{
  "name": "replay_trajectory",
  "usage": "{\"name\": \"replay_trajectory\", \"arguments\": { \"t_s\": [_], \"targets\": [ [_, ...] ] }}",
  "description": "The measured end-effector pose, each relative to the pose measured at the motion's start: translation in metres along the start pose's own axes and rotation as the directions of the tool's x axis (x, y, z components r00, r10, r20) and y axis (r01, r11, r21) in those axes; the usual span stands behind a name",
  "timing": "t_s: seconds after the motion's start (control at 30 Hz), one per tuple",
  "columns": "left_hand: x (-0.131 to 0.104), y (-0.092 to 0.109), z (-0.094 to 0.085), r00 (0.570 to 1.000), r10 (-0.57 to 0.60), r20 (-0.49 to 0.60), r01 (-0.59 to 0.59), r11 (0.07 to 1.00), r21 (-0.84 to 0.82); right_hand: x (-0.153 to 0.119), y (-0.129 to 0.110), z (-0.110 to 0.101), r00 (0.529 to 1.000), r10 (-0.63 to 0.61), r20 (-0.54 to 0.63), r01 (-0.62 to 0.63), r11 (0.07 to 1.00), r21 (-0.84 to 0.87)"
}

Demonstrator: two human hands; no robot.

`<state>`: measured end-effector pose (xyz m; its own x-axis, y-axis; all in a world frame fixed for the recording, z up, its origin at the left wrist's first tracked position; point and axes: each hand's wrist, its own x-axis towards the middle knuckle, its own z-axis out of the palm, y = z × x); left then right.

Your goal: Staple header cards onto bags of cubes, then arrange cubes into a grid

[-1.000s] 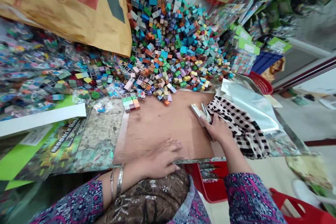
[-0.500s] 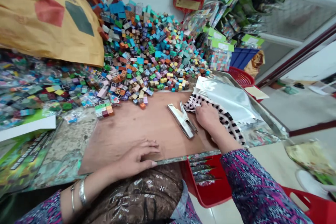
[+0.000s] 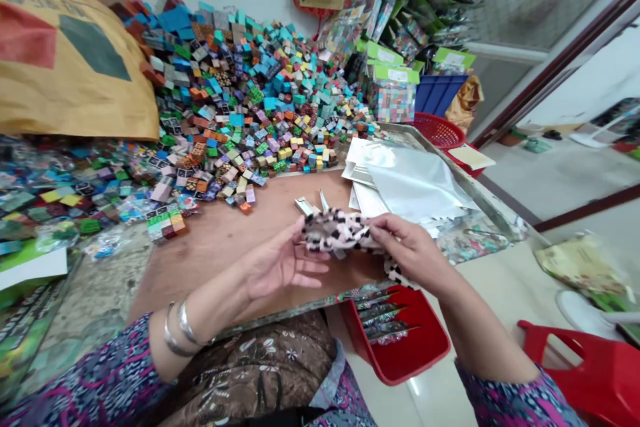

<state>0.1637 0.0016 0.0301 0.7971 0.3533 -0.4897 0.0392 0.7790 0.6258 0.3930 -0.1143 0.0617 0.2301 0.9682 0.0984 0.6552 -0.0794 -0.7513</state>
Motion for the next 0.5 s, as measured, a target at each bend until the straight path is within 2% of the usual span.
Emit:
{"name": "replay_trajectory", "arguments": {
  "t_s": [0.07, 0.17, 0.27, 0.37, 0.43, 0.5],
  "targets": [
    [0.003, -0.005, 0.009, 1.0, -0.028, -0.009, 0.027, 0.997, -0.069, -0.017, -0.008, 0.001, 0.994, -0.007, 0.113, 0.007, 1.0, -0.002],
    [-0.005, -0.018, 0.019, 0.999, 0.005, -0.049, -0.008, 0.999, -0.051, -0.038, -0.023, 0.006, 0.968, -0.001, 0.252, -0.008, 0.999, 0.035],
    [-0.033, -0.027, 0.026, 0.994, 0.103, -0.041, -0.099, 0.991, 0.089, -0.055, -0.05, 0.024, 0.958, 0.035, 0.284, -0.093, 0.977, 0.191],
    [-0.074, -0.024, 0.029, 0.974, 0.225, 0.029, -0.224, 0.931, 0.289, -0.061, -0.088, 0.057, 0.927, 0.071, 0.369, -0.193, 0.932, 0.306],
    [-0.109, -0.015, 0.025, 0.954, 0.294, 0.058, -0.292, 0.87, 0.397, -0.056, -0.115, 0.082, 0.859, -0.03, 0.511, -0.229, 0.87, 0.436],
    [-0.152, -0.008, 0.013, 0.926, 0.378, 0.005, -0.33, 0.803, 0.496, -0.045, -0.144, 0.108, 0.742, -0.187, 0.644, -0.308, 0.758, 0.575]
  ]
}}
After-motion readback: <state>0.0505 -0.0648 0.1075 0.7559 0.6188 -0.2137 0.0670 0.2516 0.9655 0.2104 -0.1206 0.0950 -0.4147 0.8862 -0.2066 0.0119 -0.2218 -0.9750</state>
